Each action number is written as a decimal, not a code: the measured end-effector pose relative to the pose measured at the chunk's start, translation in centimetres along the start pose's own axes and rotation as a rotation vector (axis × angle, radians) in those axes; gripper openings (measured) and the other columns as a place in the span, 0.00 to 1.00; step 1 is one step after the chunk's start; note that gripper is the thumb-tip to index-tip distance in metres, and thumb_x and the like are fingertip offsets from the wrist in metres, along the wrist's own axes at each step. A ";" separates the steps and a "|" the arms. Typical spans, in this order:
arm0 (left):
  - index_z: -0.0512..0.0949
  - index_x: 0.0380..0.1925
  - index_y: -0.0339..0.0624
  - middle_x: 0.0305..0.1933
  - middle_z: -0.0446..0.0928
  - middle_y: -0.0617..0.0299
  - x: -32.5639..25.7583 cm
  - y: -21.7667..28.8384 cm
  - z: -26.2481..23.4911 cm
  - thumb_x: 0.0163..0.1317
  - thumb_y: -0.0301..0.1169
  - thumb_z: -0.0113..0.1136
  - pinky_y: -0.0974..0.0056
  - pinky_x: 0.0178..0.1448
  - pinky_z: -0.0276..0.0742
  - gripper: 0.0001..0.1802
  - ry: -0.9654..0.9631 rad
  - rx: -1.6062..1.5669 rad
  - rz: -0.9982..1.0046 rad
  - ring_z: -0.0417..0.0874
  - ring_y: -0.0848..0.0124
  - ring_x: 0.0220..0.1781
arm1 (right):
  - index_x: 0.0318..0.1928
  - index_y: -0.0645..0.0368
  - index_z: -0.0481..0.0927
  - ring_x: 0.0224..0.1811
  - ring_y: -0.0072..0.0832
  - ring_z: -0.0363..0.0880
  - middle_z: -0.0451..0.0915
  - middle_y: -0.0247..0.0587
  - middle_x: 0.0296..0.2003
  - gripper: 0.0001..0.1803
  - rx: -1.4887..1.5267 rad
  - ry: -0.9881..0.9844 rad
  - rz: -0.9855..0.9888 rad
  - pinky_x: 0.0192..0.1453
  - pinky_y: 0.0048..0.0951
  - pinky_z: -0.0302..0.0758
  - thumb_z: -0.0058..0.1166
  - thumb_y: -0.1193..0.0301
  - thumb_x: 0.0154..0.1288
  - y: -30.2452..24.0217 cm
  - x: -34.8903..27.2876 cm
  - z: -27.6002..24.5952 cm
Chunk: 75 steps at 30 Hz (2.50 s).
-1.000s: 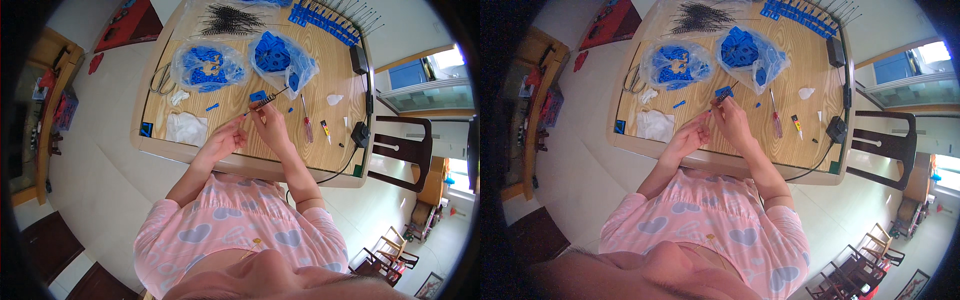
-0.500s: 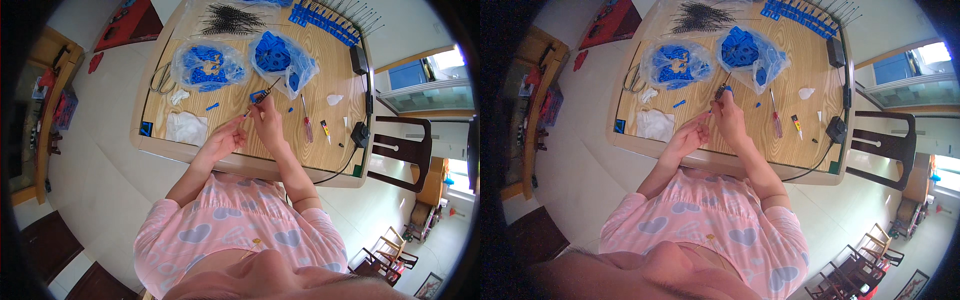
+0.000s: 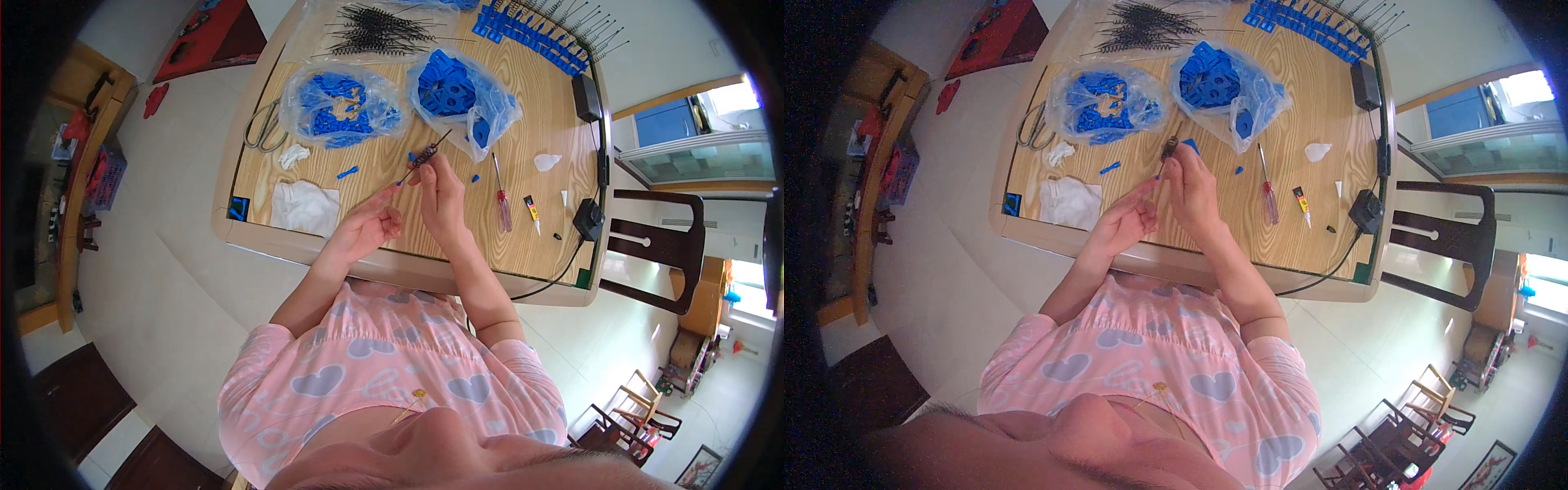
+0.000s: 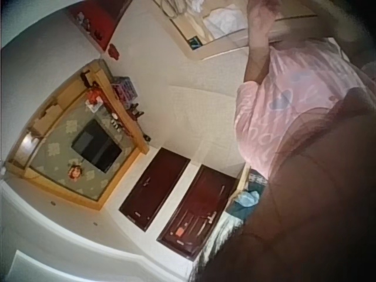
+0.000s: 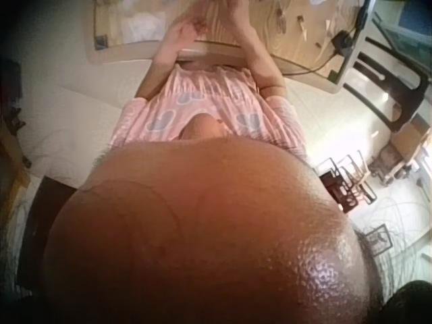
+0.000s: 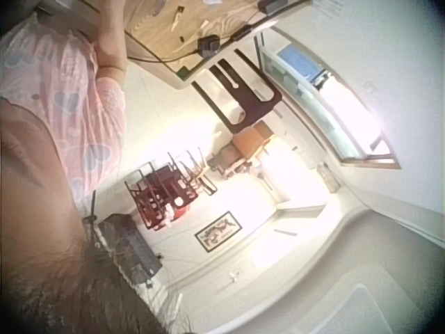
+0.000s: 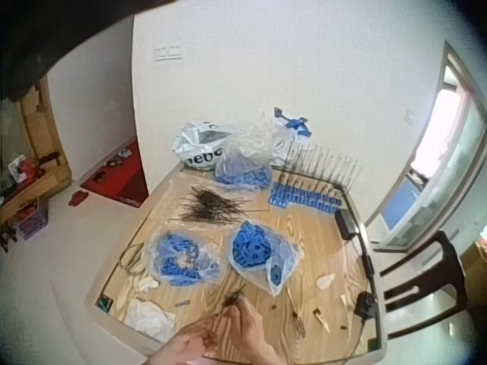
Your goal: Manually assemble a spring-like component into a blue plastic housing using glue.
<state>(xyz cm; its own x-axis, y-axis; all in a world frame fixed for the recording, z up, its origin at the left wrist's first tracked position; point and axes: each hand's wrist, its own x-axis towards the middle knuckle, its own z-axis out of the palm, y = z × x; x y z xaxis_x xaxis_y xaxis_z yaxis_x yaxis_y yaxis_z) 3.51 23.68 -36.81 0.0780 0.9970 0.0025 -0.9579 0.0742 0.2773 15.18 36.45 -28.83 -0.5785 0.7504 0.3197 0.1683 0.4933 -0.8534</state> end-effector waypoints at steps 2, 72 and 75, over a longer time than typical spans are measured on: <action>0.60 0.66 0.45 0.43 0.76 0.54 0.1 0.1 0.0 0.66 0.37 0.52 0.61 0.53 0.69 0.29 0.005 -0.012 -0.022 0.76 0.67 0.44 | 0.43 0.65 0.71 0.34 0.42 0.80 0.78 0.50 0.33 0.08 -0.049 -0.014 -0.040 0.37 0.35 0.74 0.49 0.73 0.67 0.0 0.1 0.0; 0.63 0.64 0.43 0.37 0.75 0.61 0.4 0.0 0.7 0.67 0.38 0.50 0.65 0.48 0.65 0.27 0.100 0.089 -0.029 0.71 0.73 0.37 | 0.45 0.63 0.72 0.30 0.42 0.81 0.80 0.48 0.31 0.09 0.199 -0.045 0.003 0.32 0.33 0.75 0.51 0.75 0.65 -0.2 -0.6 -0.3; 0.63 0.65 0.43 0.37 0.75 0.61 0.3 0.0 0.9 0.67 0.38 0.49 0.65 0.47 0.64 0.27 0.113 0.091 -0.026 0.70 0.73 0.37 | 0.46 0.63 0.71 0.32 0.38 0.82 0.80 0.48 0.30 0.08 0.282 -0.050 0.021 0.34 0.32 0.76 0.48 0.76 0.67 -0.1 -0.5 -0.3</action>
<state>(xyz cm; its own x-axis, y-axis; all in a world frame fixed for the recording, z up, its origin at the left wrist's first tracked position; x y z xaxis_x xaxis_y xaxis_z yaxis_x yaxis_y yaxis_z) 3.76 23.93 -35.97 0.0660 0.9915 -0.1122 -0.9267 0.1026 0.3615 15.68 36.17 -28.80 -0.6174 0.7330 0.2857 -0.0433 0.3309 -0.9427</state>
